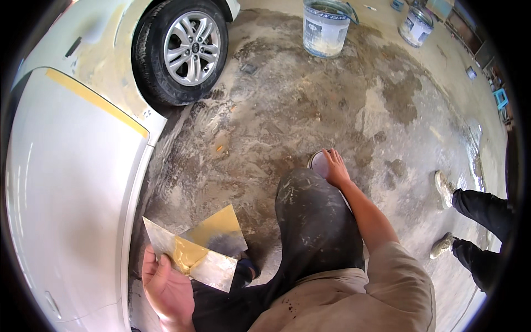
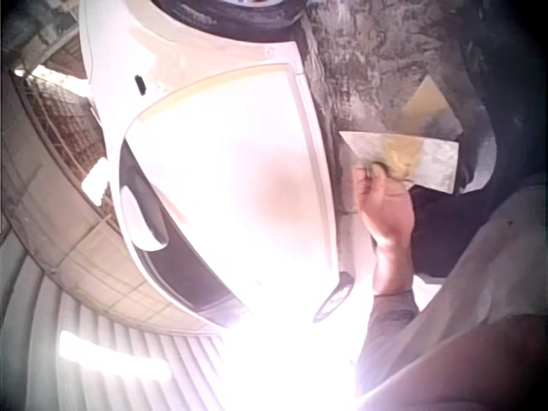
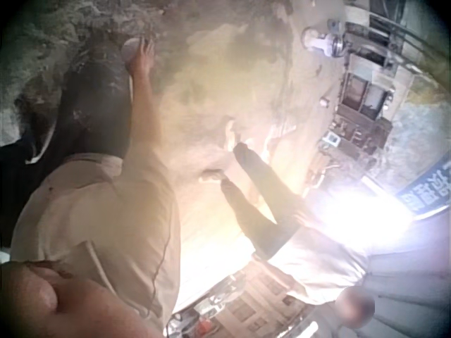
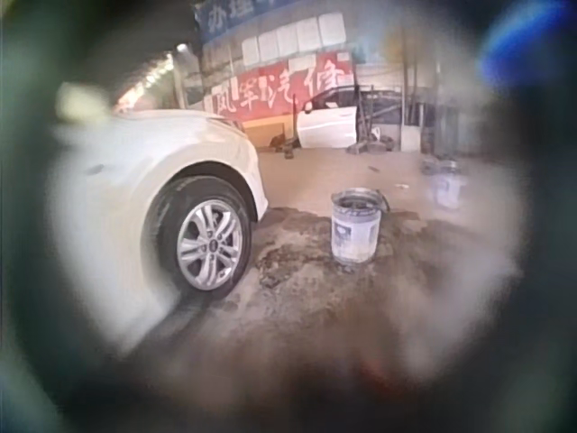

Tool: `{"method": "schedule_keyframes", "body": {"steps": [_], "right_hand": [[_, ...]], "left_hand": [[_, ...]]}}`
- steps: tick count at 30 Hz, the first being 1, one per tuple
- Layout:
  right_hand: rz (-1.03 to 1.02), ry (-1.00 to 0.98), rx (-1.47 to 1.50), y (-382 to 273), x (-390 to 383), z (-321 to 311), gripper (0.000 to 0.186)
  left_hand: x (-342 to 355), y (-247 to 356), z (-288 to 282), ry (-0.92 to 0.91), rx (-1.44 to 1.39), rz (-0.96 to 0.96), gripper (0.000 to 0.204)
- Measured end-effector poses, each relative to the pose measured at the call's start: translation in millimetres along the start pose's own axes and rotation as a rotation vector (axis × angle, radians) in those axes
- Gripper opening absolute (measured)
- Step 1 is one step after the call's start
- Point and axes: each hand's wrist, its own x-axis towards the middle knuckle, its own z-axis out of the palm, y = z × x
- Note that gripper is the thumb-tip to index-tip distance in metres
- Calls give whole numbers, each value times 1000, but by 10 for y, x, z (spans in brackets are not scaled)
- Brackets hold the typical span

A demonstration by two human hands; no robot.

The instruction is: The person scoops yellow body filler from a container onto a metal mixing board and spreads it with a putty knife. They then apply the filler to a damaged area on the side of a white car, smoothing it over the surface.

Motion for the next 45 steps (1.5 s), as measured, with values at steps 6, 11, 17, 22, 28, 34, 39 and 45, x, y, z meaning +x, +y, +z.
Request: {"method": "schedule_keyframes", "body": {"steps": [6,11,17,22,28,34,39,45], "right_hand": [[163,-176,-77,-270,83,-49,97],[204,-229,-96,-347,139,-121,106],[192,-263,-85,-358,174,-183,112],[199,-259,-61,-302,130,-128,119],[229,-272,4,-328,79,-110,127],[249,-289,36,-416,163,-172,122],[268,-297,4,-386,225,-179,107],[268,-283,20,-482,158,-182,90]], "left_hand": [[-9,-85,-28,40,8,-33,35],[48,-104,-34,-27,-14,-61,35],[139,-140,69,64,-38,-71,31],[199,-197,4,58,-70,-93,28],[166,-188,-56,68,-202,-103,28],[174,-247,-161,56,-170,-82,28],[245,-175,-177,36,-186,-93,28],[96,-141,-133,-10,-247,-79,26]]}}
